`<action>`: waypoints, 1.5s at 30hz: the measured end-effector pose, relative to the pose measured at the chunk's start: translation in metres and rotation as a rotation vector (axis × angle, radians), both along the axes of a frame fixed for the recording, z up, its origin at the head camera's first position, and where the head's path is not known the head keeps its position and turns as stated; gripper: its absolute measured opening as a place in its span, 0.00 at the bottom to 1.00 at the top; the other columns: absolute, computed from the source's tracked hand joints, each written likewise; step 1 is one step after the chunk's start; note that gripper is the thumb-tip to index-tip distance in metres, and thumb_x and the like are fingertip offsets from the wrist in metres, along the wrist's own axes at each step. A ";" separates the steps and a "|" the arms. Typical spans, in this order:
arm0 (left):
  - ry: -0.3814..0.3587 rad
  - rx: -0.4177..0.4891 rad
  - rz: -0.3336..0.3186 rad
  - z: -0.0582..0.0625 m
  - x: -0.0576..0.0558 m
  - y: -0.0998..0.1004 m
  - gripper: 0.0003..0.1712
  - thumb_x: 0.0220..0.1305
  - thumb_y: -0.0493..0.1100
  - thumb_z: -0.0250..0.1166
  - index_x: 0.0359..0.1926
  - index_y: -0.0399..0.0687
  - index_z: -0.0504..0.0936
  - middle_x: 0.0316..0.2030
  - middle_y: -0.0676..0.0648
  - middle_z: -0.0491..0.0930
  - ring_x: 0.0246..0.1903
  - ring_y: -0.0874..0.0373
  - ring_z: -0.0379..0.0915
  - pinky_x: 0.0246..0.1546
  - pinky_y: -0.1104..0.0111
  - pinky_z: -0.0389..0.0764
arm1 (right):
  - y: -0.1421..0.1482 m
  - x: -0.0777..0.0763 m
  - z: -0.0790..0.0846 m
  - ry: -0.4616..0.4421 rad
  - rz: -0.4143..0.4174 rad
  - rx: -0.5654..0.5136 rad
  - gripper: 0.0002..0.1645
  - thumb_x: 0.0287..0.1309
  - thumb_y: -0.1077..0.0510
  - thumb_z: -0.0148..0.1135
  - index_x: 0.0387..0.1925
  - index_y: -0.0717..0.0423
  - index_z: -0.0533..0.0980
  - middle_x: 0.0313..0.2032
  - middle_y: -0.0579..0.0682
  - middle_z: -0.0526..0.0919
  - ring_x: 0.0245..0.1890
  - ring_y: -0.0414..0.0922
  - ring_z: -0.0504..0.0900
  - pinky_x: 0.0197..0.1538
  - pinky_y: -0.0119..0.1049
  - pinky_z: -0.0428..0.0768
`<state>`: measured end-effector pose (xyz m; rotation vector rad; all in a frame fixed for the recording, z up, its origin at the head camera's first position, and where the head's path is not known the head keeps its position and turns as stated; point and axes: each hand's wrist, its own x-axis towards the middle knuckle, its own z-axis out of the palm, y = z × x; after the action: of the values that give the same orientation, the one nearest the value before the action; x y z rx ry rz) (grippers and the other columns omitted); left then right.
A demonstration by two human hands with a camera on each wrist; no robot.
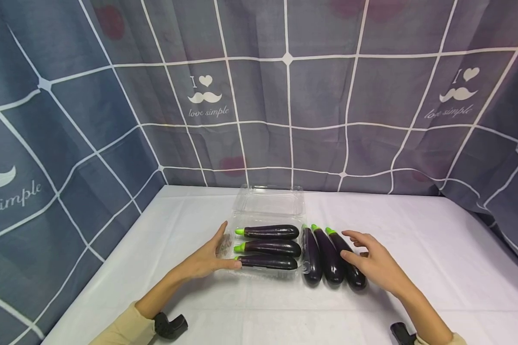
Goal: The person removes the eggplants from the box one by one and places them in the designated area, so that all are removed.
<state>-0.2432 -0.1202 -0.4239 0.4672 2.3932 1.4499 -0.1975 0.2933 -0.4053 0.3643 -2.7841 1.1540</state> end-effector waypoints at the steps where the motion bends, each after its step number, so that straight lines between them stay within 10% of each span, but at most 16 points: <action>1: 0.001 0.003 0.000 0.000 0.000 0.000 0.75 0.50 0.60 0.77 0.78 0.47 0.29 0.76 0.36 0.37 0.74 0.42 0.34 0.69 0.43 0.46 | -0.003 -0.001 0.002 0.020 0.003 -0.003 0.31 0.66 0.52 0.63 0.66 0.60 0.69 0.61 0.60 0.73 0.58 0.57 0.71 0.53 0.43 0.74; 9: 0.005 0.020 -0.004 0.000 0.002 0.000 0.75 0.50 0.59 0.77 0.78 0.47 0.29 0.76 0.36 0.37 0.74 0.43 0.34 0.69 0.42 0.45 | -0.032 -0.002 0.020 0.118 0.019 -0.067 0.26 0.65 0.56 0.64 0.63 0.59 0.72 0.59 0.59 0.73 0.61 0.59 0.67 0.59 0.62 0.66; 18: 0.004 0.018 -0.012 0.001 0.001 0.000 0.75 0.50 0.59 0.77 0.78 0.46 0.29 0.76 0.35 0.37 0.74 0.43 0.34 0.69 0.43 0.45 | -0.063 -0.005 0.031 0.199 0.167 -0.117 0.22 0.62 0.61 0.67 0.58 0.55 0.77 0.53 0.47 0.79 0.52 0.37 0.76 0.54 0.28 0.75; 34: 0.004 0.026 -0.008 0.001 -0.001 0.002 0.76 0.49 0.59 0.78 0.78 0.44 0.30 0.76 0.35 0.39 0.74 0.43 0.35 0.69 0.44 0.45 | -0.120 -0.027 0.032 0.033 0.399 -0.126 0.31 0.62 0.57 0.68 0.65 0.55 0.72 0.60 0.52 0.76 0.55 0.55 0.77 0.55 0.54 0.75; 45: -0.004 0.034 -0.011 0.000 -0.002 -0.002 0.74 0.51 0.57 0.77 0.78 0.45 0.29 0.76 0.34 0.40 0.74 0.41 0.37 0.68 0.42 0.46 | -0.152 -0.040 0.024 -0.061 0.531 -0.036 0.27 0.61 0.61 0.67 0.62 0.60 0.74 0.56 0.60 0.78 0.50 0.55 0.80 0.50 0.48 0.78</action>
<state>-0.2448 -0.1218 -0.4244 0.4843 2.3626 1.4880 -0.2377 0.1415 -0.3809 1.1330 -2.7928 1.3193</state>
